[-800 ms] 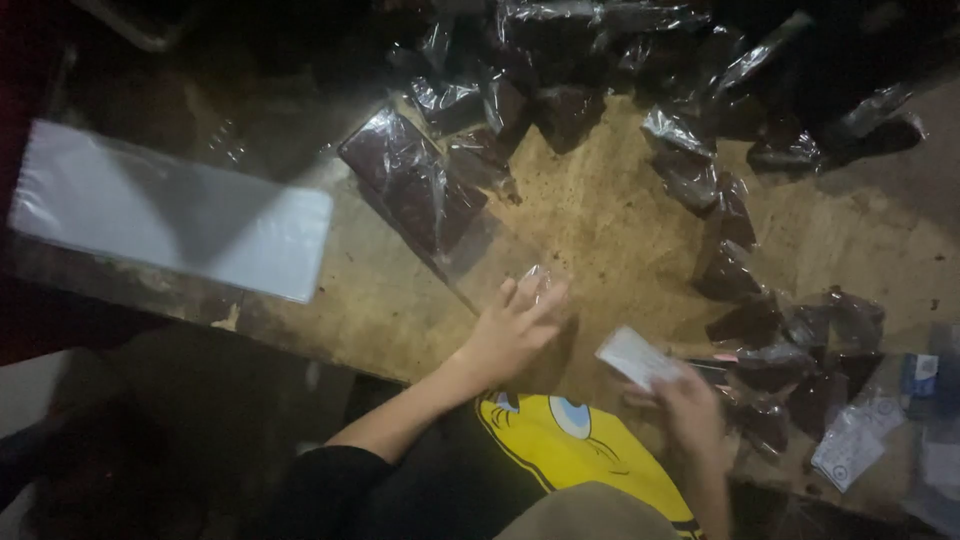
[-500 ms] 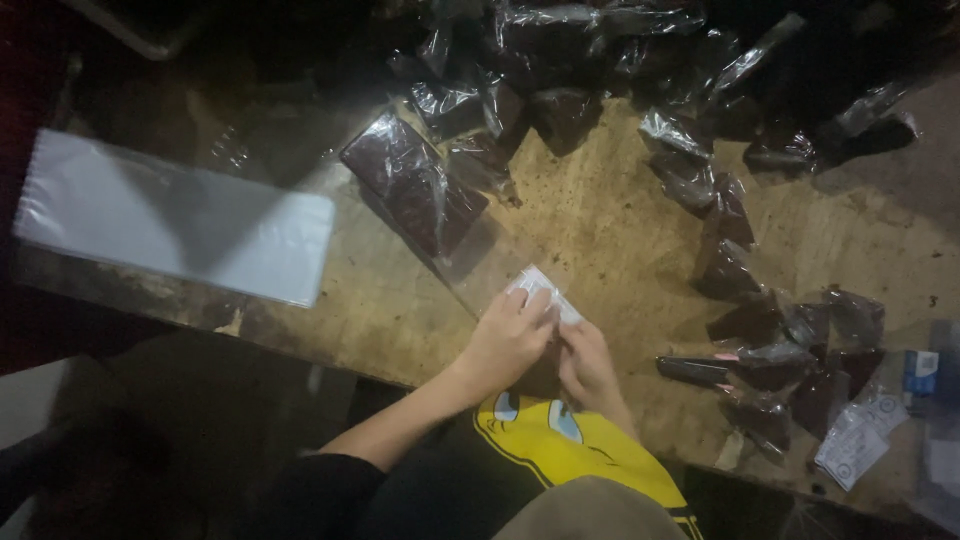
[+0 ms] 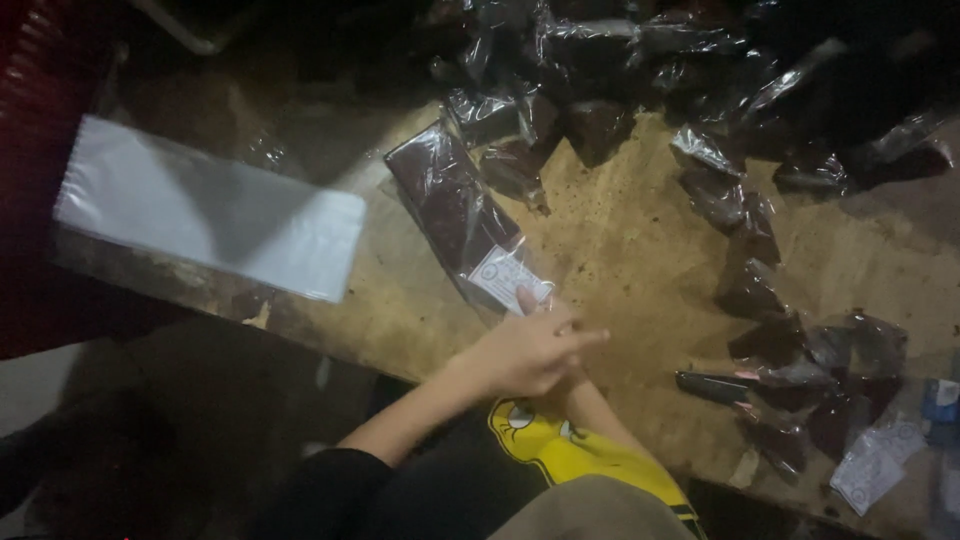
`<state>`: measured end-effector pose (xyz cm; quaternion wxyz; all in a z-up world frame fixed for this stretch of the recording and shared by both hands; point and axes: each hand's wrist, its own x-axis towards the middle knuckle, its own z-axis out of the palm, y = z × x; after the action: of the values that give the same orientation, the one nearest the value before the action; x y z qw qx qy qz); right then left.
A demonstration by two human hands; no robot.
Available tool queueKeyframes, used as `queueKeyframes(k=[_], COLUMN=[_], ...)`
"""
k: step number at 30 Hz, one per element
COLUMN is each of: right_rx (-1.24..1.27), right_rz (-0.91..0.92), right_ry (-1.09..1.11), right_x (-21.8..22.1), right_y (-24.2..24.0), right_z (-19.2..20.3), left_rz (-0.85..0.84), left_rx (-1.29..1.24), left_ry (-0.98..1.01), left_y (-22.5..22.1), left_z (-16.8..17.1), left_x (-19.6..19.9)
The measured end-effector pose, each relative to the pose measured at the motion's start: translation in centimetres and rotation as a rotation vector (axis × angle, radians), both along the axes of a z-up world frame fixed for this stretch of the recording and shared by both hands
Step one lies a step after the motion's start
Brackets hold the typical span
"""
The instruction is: The person places several dark brown food items into plastic bags, applies white labels to the bags, and uses a stapler to seal them.
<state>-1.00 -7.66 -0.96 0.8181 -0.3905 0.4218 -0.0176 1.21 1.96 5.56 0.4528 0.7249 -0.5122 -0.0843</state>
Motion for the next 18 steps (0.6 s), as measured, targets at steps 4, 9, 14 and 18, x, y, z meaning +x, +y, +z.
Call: queueKeyframes(k=[4,9,14,18], right_rx=[0.011,0.078,0.101,0.057], right_rz=[-0.023,0.025,-0.027,-0.024], right_ry=[0.003,0.003,-0.013,0.056], right_x=[0.9,2.9,3.6,2.8], right_y=[1.0,3.9,3.2,2.7], right_z=[0.2,3.9,1.2,1.8], left_rz=[0.202,0.625,0.671,0.880], left_rx=[-0.215,0.441,0.373,0.283], left_ry=[-0.104,-0.117,-0.121,-0.199], left_y=[3.7,7.7,8.7,9.9], left_z=[-3.1,-2.2,-4.4,-4.5], left_x=[5.1,6.8,7.8,10.1])
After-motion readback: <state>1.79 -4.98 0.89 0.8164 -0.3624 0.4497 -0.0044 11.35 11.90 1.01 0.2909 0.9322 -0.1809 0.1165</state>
